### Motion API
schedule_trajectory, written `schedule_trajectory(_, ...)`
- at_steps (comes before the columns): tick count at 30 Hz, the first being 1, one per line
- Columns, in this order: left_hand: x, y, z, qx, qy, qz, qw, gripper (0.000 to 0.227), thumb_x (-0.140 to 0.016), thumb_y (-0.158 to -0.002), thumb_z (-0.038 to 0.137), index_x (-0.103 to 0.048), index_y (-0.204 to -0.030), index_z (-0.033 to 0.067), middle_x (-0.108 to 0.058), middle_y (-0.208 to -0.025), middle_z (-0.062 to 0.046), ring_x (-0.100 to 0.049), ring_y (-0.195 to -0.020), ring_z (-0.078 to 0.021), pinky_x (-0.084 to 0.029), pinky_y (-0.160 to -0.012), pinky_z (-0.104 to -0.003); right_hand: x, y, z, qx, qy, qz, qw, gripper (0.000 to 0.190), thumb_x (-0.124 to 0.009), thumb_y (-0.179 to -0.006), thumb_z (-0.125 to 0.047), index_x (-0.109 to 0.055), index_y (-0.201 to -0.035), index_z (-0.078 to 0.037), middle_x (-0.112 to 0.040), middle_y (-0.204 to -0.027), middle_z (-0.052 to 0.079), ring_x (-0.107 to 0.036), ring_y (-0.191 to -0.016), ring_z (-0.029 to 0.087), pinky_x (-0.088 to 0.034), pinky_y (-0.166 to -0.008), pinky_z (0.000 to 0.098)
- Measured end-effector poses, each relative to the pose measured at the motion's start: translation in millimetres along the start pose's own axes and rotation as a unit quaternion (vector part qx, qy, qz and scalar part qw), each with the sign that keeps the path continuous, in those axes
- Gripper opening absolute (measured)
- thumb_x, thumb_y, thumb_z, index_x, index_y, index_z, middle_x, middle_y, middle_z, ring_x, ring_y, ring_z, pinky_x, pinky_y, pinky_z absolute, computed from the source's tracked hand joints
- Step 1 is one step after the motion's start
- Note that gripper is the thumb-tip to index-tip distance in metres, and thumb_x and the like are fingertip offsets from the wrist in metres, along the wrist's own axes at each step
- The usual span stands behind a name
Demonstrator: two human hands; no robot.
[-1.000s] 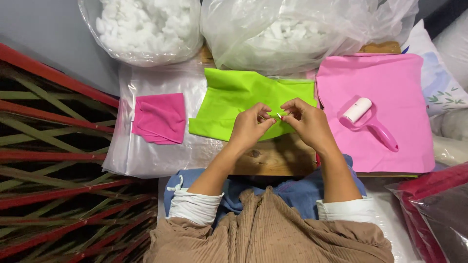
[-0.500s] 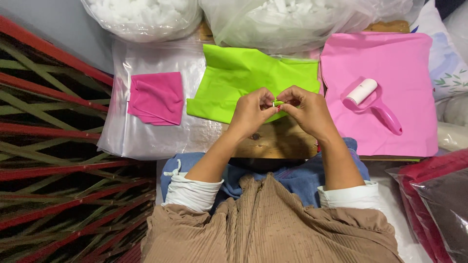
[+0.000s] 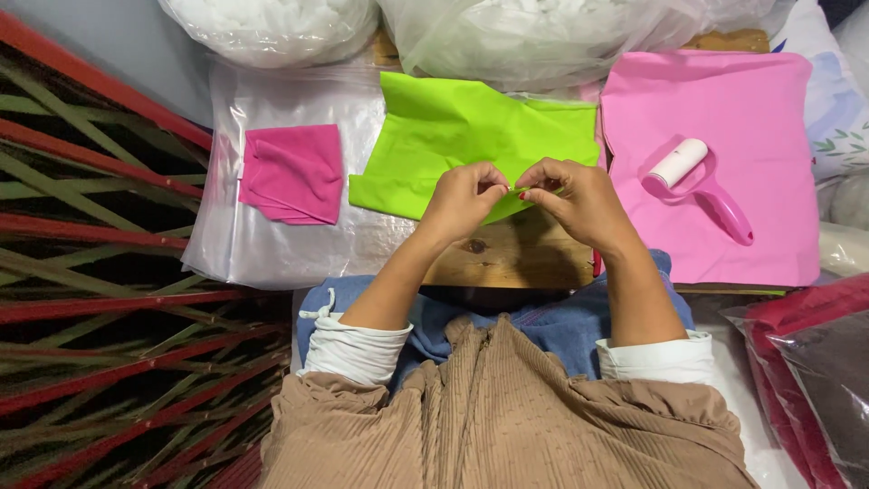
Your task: Cleaning fabric with a lint roller, folding it, and placing it into plastic bags
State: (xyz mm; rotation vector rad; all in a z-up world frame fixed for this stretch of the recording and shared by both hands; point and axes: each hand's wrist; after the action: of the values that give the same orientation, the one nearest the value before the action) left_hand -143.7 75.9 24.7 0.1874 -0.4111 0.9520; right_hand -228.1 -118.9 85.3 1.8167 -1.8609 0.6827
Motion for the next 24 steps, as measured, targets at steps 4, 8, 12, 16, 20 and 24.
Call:
schedule_trajectory(4,-4,-3,-14,0.035,0.032,-0.034,0.998,0.008,-0.069,-0.081,0.020,-0.074,-0.083,0.0139,-0.072,-0.067,-0.002,-0.067,-0.067,-0.0166,-0.053,-0.065,-0.031,2,0,-2,0.068,0.046,-0.014,0.997,0.011,-0.077,-0.091,-0.010,-0.074,-0.101,-0.012,-0.075,-0.087,0.009,-0.069,-0.089,0.031,-0.052,-0.085,0.0408)
schedule_trajectory(8,6,-6,-15,0.043,-0.017,-0.030,0.998,0.009,-0.067,-0.079,0.020,-0.073,-0.081,0.0136,-0.073,-0.069,-0.005,-0.071,-0.072,-0.0251,-0.056,-0.069,-0.037,6,-1,8,0.101,0.079,-0.002,0.992,0.009,-0.076,-0.093,-0.012,-0.073,-0.101,-0.013,-0.074,-0.089,0.007,-0.068,-0.091,0.030,-0.051,-0.085,0.0417)
schedule_trajectory(12,38,-16,-38,0.033,-0.164,0.046,0.985,0.009,-0.065,-0.082,0.013,-0.073,-0.083,0.0076,-0.072,-0.075,-0.019,-0.071,-0.080,-0.0441,-0.054,-0.071,-0.054,25,1,28,0.071,-0.010,0.063,0.995,0.017,-0.072,-0.096,0.001,-0.072,-0.110,-0.009,-0.069,-0.091,0.008,-0.065,-0.087,0.025,-0.052,-0.085,0.0387)
schedule_trajectory(16,90,-23,-54,0.126,-0.241,0.155,0.950,0.008,-0.058,-0.090,0.001,-0.065,-0.089,0.0047,-0.065,-0.091,-0.013,-0.064,-0.077,-0.0255,-0.057,-0.078,-0.041,58,5,46,-0.039,-0.061,0.188,0.979,0.023,-0.062,-0.100,0.013,-0.062,-0.112,-0.007,-0.068,-0.101,0.006,-0.065,-0.090,0.015,-0.058,-0.085,0.0275)
schedule_trajectory(20,133,-3,-37,0.096,-0.314,0.270,0.905,0.006,-0.064,-0.087,0.002,-0.065,-0.082,0.0040,-0.064,-0.086,-0.014,-0.062,-0.073,-0.0322,-0.052,-0.074,-0.047,82,7,70,-0.020,-0.141,0.265,0.954,0.019,-0.056,-0.108,0.012,-0.055,-0.116,-0.005,-0.060,-0.108,0.008,-0.061,-0.096,0.015,-0.060,-0.091,0.0267)
schedule_trajectory(24,120,-26,-57,0.032,-0.262,0.278,0.923,0.008,-0.058,-0.089,-0.001,-0.052,-0.089,0.0045,-0.054,-0.093,-0.013,-0.057,-0.073,-0.0313,-0.049,-0.071,-0.047,74,-18,77,-0.048,-0.117,0.275,0.953,0.015,-0.056,-0.105,0.007,-0.058,-0.115,-0.005,-0.060,-0.110,0.010,-0.065,-0.098,0.019,-0.063,-0.093,0.0287)
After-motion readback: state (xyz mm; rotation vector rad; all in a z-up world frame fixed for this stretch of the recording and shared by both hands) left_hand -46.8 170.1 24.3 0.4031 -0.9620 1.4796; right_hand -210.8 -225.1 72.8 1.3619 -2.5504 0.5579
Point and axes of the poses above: each hand's wrist, its own y-axis away from the middle knuckle, its own x-axis out of the back of the hand, z = x × y
